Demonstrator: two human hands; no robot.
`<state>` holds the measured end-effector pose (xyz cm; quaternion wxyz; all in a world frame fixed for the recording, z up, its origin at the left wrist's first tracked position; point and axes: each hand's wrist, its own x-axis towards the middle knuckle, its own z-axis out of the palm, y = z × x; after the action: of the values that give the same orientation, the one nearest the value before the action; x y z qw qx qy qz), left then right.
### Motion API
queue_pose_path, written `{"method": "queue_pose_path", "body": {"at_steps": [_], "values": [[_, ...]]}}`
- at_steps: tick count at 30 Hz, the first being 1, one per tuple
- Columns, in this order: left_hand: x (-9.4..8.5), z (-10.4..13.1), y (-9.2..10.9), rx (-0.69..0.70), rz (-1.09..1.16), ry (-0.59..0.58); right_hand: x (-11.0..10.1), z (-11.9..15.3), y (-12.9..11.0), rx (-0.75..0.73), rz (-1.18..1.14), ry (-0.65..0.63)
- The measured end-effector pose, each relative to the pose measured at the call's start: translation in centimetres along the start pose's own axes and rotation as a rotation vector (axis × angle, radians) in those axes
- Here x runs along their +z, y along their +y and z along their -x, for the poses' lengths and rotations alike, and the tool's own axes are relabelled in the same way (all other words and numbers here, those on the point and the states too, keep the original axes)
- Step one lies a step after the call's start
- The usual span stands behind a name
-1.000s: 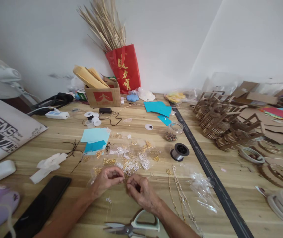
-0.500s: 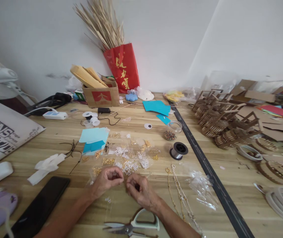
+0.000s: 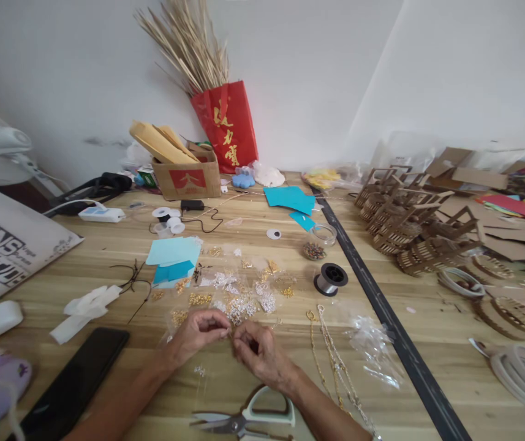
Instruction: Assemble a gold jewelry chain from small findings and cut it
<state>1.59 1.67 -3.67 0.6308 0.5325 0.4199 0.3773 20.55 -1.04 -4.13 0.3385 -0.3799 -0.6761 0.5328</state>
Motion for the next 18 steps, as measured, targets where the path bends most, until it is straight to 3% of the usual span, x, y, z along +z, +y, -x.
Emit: {"method": "queue_pose_path", "body": {"at_steps": [18], "values": [[-0.07,0.12,-0.17,0.018,-0.037,-0.048,-0.03,-0.06,-0.13,0.013,-0.024,-0.014]]}}
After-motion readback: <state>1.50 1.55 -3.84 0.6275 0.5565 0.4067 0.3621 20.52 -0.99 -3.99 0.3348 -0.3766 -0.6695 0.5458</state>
